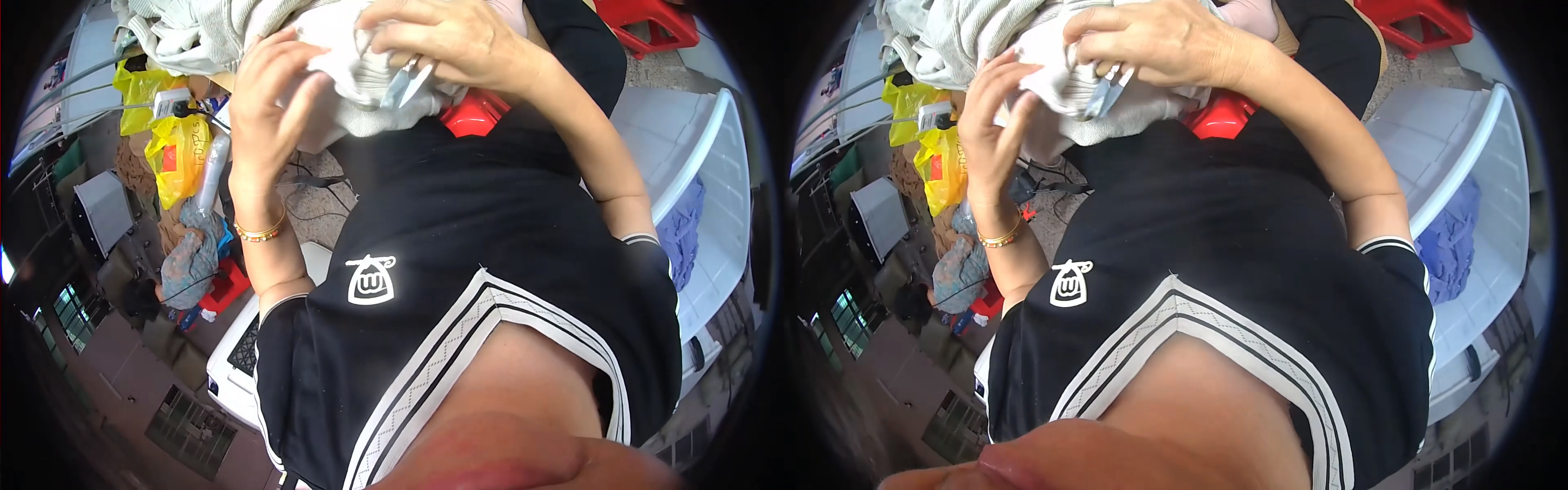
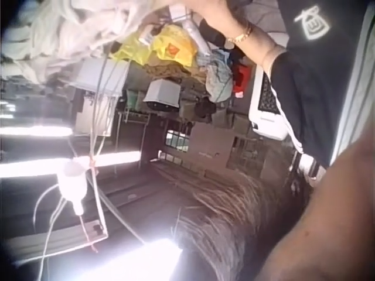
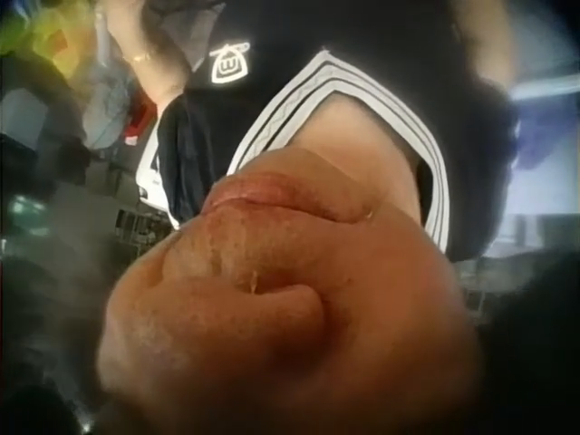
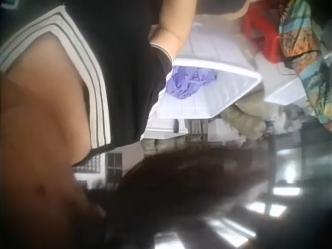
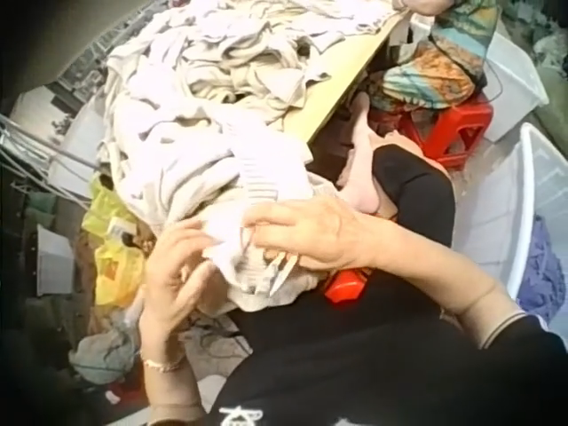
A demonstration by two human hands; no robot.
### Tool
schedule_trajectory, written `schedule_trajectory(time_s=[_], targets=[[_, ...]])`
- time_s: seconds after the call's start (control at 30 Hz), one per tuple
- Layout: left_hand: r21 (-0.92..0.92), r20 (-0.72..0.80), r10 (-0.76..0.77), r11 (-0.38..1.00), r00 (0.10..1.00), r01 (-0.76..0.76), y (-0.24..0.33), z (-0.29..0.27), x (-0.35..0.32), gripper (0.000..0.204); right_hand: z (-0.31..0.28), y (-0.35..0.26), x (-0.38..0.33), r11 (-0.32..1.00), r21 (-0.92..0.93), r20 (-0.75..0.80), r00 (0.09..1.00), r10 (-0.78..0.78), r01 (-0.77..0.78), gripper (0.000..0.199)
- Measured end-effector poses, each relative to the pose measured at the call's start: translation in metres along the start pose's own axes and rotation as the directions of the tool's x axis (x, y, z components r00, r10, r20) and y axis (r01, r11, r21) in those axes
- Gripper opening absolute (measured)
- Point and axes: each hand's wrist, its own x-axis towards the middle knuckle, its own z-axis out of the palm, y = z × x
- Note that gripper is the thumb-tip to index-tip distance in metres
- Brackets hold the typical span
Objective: Using scissors to trim loose threads and clean up the finish on knitted garments.
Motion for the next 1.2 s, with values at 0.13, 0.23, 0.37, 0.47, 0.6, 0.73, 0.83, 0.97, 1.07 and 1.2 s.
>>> schedule_trajectory(time_s=[0.13,0.23,0.37,0.47,0.6,0.73,0.83,0.97,1.07,1.2], targets=[[-0.648,-0.143,-0.565,0.674,0.813,0.354,0.015,-0.022,-0.010,0.017,-0.023,0.010,0.006,0.745,0.615,-0.009,0.943,0.332,-0.256,0.012],[-0.750,-0.017,-0.654,0.509,0.756,0.423,0.021,-0.043,-0.015,0.020,-0.062,0.008,0.016,0.485,0.711,0.110,0.761,0.639,-0.510,0.019],[-0.555,0.288,-0.718,0.414,0.633,0.722,0.015,-0.022,-0.030,0.022,-0.030,0.037,0.021,0.605,0.318,0.237,0.679,0.695,-0.730,0.014],[-0.351,0.171,-0.755,0.554,0.633,0.755,0.010,-0.015,-0.042,0.022,0.003,0.049,0.008,0.697,0.361,0.159,0.777,0.609,-0.619,0.018],[-0.224,-0.181,-0.631,0.773,0.754,0.594,0.020,-0.015,-0.017,0.016,0.009,0.058,0.004,0.670,0.446,0.168,0.791,0.589,-0.593,0.016],[-0.032,-0.318,-0.236,0.971,0.918,0.238,0.005,0.018,0.014,0.023,0.016,0.052,0.001,0.543,0.640,0.095,0.758,0.645,-0.543,0.014],[-0.020,-0.286,-0.101,0.995,0.953,0.100,-0.001,0.028,0.029,0.028,0.021,0.049,-0.001,0.540,0.662,0.036,0.742,0.669,-0.519,0.012],[0.107,-0.205,-0.085,0.988,0.975,0.109,-0.016,0.034,0.033,0.029,0.021,0.047,-0.003,0.525,0.661,0.029,0.717,0.696,-0.536,0.008],[0.204,-0.152,-0.091,0.971,0.984,0.121,-0.015,0.035,0.037,0.027,0.023,0.048,-0.005,0.453,0.721,0.056,0.695,0.717,-0.525,0.006],[0.258,-0.169,-0.092,0.957,0.981,0.134,-0.021,0.042,0.032,0.020,0.018,0.043,0.001,0.364,0.732,0.144,0.654,0.743,-0.575,0.006]])
